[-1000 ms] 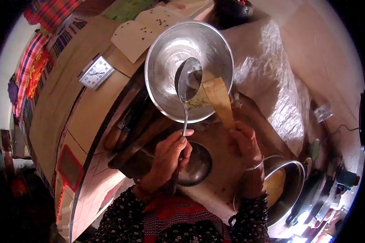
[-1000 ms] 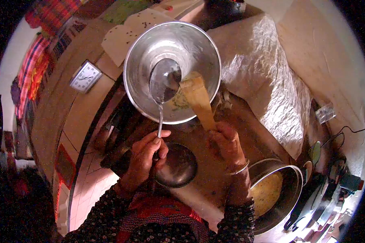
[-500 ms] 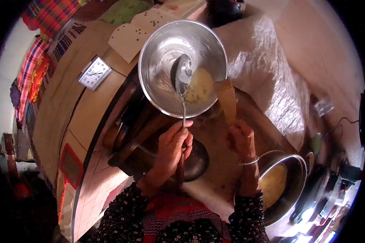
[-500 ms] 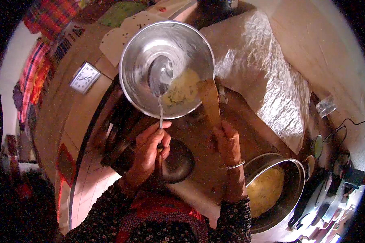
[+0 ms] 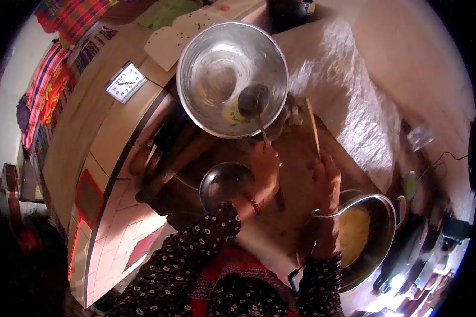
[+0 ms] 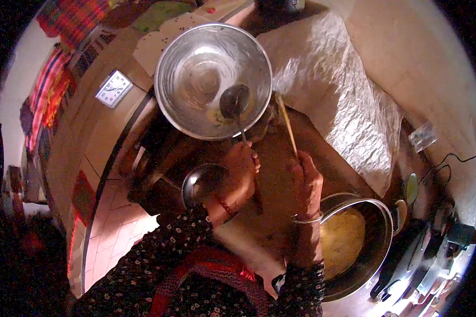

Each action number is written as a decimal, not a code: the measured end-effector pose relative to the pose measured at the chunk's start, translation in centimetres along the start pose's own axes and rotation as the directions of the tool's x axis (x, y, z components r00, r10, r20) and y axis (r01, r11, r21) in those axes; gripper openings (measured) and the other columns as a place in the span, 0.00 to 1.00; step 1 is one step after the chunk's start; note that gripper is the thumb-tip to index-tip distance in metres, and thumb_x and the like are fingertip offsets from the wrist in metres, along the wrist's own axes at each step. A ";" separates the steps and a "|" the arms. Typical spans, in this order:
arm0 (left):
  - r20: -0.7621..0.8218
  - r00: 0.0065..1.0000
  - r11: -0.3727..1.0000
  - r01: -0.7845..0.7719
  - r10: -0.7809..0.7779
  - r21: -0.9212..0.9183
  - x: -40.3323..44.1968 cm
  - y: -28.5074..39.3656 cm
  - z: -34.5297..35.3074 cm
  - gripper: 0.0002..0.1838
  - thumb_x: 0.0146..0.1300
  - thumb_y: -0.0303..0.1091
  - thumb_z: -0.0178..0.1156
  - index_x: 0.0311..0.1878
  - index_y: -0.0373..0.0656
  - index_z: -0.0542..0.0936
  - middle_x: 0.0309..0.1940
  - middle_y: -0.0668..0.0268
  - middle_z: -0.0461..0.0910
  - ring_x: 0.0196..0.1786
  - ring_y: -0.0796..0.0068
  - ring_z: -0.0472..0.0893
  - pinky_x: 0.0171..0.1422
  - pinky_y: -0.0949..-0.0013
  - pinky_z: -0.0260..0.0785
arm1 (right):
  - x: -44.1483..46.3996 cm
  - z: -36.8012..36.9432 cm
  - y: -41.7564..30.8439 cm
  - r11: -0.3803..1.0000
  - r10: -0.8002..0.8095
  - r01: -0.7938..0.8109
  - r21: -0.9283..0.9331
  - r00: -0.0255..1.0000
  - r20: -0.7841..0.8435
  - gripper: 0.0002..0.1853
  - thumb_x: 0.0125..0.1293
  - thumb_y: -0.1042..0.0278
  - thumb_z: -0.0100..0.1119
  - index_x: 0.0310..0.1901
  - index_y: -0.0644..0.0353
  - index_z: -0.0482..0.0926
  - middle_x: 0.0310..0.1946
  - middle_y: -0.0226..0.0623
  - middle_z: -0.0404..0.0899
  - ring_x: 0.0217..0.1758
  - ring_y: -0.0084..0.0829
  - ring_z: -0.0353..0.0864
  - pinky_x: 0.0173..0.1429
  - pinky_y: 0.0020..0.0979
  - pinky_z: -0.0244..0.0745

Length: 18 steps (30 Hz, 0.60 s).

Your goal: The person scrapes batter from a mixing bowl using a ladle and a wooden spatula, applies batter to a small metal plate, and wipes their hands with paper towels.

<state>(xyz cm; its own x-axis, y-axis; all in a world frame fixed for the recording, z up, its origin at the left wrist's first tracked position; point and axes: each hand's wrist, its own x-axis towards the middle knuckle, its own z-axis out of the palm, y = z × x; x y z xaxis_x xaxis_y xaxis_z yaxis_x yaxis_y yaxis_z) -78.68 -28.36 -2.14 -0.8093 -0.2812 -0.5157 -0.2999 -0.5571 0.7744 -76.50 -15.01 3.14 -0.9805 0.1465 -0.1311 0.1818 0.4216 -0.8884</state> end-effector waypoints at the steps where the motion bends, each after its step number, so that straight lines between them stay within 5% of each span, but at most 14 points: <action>1: 0.010 1.000 0.999 0.003 -0.003 -0.038 0.4 -1.0 0.0 0.10 0.67 0.34 0.47 0.31 0.42 0.72 0.19 0.72 0.66 0.20 0.83 0.66 0.23 0.75 0.60 | 0.1 0.1 0.6 1.000 -0.007 0.007 -0.003 1.000 0.000 0.13 0.62 0.67 0.54 0.46 0.63 0.76 0.27 0.35 0.77 0.28 0.25 0.74 0.33 0.27 0.71; 3: 0.019 1.000 0.997 0.005 -0.004 -0.080 0.5 -1.5 0.6 0.09 0.67 0.34 0.47 0.32 0.41 0.72 0.20 0.70 0.67 0.21 0.82 0.67 0.24 0.74 0.62 | 0.4 0.6 1.8 0.957 -0.282 0.277 -0.084 0.957 -0.063 0.15 0.59 0.67 0.57 0.47 0.63 0.75 0.33 0.41 0.78 0.33 0.35 0.78 0.39 0.33 0.73; 6: -0.078 0.996 0.994 0.041 -0.033 0.106 0.6 -2.4 1.6 0.08 0.66 0.32 0.47 0.33 0.39 0.71 0.23 0.67 0.70 0.24 0.78 0.70 0.25 0.72 0.63 | 0.7 1.3 1.4 0.952 -0.256 0.245 -0.183 0.966 -0.039 0.17 0.56 0.67 0.59 0.48 0.62 0.75 0.40 0.46 0.78 0.39 0.42 0.79 0.43 0.36 0.74; 8: -0.072 0.987 0.974 -0.126 0.142 0.189 1.3 -3.7 1.7 0.08 0.64 0.31 0.48 0.33 0.37 0.71 0.24 0.63 0.71 0.27 0.71 0.72 0.30 0.67 0.64 | 1.5 1.9 2.0 0.938 -0.291 0.281 -0.206 0.956 -0.023 0.18 0.55 0.67 0.60 0.48 0.62 0.74 0.39 0.46 0.77 0.39 0.43 0.78 0.43 0.37 0.74; 12: -0.091 0.965 0.965 -0.252 0.245 -0.068 4.4 -8.0 1.8 0.09 0.63 0.30 0.48 0.35 0.34 0.72 0.28 0.58 0.73 0.32 0.66 0.74 0.36 0.64 0.66 | 3.6 3.4 3.3 0.863 -0.388 0.367 -0.347 0.922 0.008 0.16 0.54 0.67 0.61 0.45 0.61 0.75 0.37 0.46 0.76 0.39 0.46 0.76 0.41 0.40 0.72; 14: 0.026 0.998 0.976 -0.056 0.052 0.208 4.3 -7.5 1.4 0.15 0.67 0.35 0.47 0.49 0.34 0.71 0.41 0.52 0.76 0.44 0.61 0.75 0.48 0.62 0.68 | 4.6 3.8 3.5 0.842 -0.420 0.396 -0.367 0.908 0.016 0.15 0.53 0.68 0.61 0.43 0.60 0.75 0.36 0.46 0.75 0.37 0.47 0.75 0.40 0.40 0.72; 18: -0.107 0.991 0.952 -0.042 0.078 0.302 1.6 -3.5 3.1 0.16 0.66 0.35 0.48 0.47 0.31 0.72 0.42 0.49 0.76 0.44 0.56 0.75 0.50 0.58 0.66 | 6.9 4.5 4.7 0.760 -0.536 0.507 -0.407 0.843 0.051 0.14 0.50 0.71 0.60 0.41 0.60 0.75 0.34 0.46 0.74 0.35 0.47 0.74 0.39 0.41 0.71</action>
<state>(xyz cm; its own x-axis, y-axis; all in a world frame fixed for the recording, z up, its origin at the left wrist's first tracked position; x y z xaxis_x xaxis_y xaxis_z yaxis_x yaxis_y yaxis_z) -80.50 -24.46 -4.51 -0.7715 -0.4059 -0.4899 -0.4038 -0.2827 0.8701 -82.72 -16.02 -3.94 -0.9277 -0.1479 0.3429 -0.3288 0.7587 -0.5624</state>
